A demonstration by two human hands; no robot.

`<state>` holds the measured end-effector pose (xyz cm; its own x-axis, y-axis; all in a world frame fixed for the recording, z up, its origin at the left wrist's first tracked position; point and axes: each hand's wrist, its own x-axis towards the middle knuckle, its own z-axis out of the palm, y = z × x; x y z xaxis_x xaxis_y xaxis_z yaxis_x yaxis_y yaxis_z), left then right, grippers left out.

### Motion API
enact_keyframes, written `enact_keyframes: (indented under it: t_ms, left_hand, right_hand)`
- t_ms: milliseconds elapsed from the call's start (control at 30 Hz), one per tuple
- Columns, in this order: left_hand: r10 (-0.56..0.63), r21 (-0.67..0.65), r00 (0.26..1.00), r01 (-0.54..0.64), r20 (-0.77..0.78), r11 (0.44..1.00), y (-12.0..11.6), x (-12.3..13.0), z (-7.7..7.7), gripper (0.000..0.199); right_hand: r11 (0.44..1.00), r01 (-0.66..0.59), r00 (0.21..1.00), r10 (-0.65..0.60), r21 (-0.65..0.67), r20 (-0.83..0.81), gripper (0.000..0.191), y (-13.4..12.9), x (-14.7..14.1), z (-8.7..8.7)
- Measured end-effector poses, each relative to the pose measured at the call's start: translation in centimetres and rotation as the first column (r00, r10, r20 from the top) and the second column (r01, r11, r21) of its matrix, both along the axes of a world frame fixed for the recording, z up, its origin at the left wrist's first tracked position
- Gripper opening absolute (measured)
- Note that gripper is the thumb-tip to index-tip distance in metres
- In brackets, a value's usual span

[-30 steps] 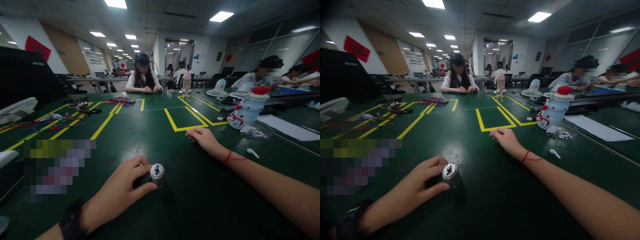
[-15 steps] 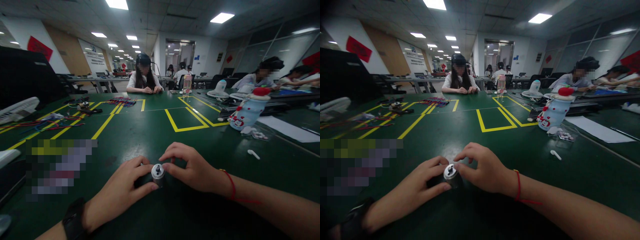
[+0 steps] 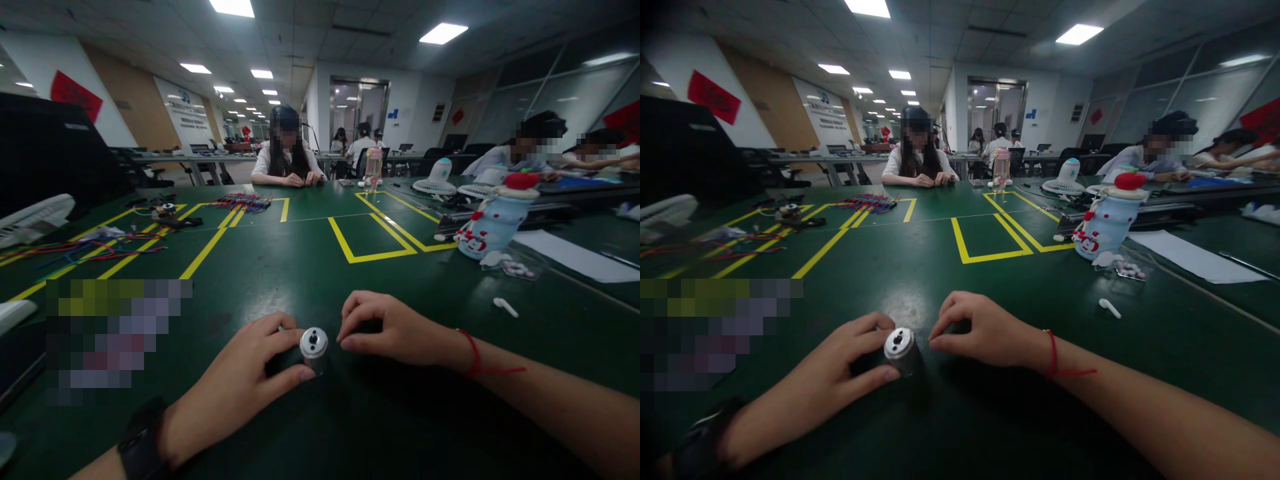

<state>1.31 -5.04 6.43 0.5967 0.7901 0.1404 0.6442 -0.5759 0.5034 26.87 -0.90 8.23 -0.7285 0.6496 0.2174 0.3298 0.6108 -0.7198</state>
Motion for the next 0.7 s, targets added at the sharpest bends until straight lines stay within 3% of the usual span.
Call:
enact_keyframes:
  t_ms: [200,333,433,567,700]
  left_hand:
    - [0.006,-0.009,1.000,-0.006,-0.003,1.000,0.6,-0.1,-0.4,0.017]
    - [0.002,-0.007,1.000,-0.002,0.008,1.000,0.6,-0.2,-0.4,0.017]
    - [0.010,-0.004,1.000,-0.010,0.015,1.000,0.1,-0.7,-0.1,0.017]
    - [0.010,0.002,1.000,-0.010,0.018,1.000,-0.5,-1.4,0.4,0.017]
    - [0.002,-0.006,1.000,-0.002,0.019,1.000,-0.5,-1.3,0.6,0.016]
  right_hand:
    - [0.991,-0.056,0.984,0.035,0.119,0.173,0.015,0.5,0.1,-1.4]
    - [0.992,-0.054,0.987,0.037,0.112,0.155,0.016,0.3,-0.2,-1.2]
    - [0.999,-0.024,0.998,0.022,0.029,0.061,0.022,0.0,-0.5,-0.7]
    - [0.972,0.201,0.971,-0.214,-0.123,-0.101,0.025,1.3,-0.1,-0.1]
    - [0.819,0.557,0.803,-0.574,-0.140,-0.159,0.029,4.9,2.5,-0.6]
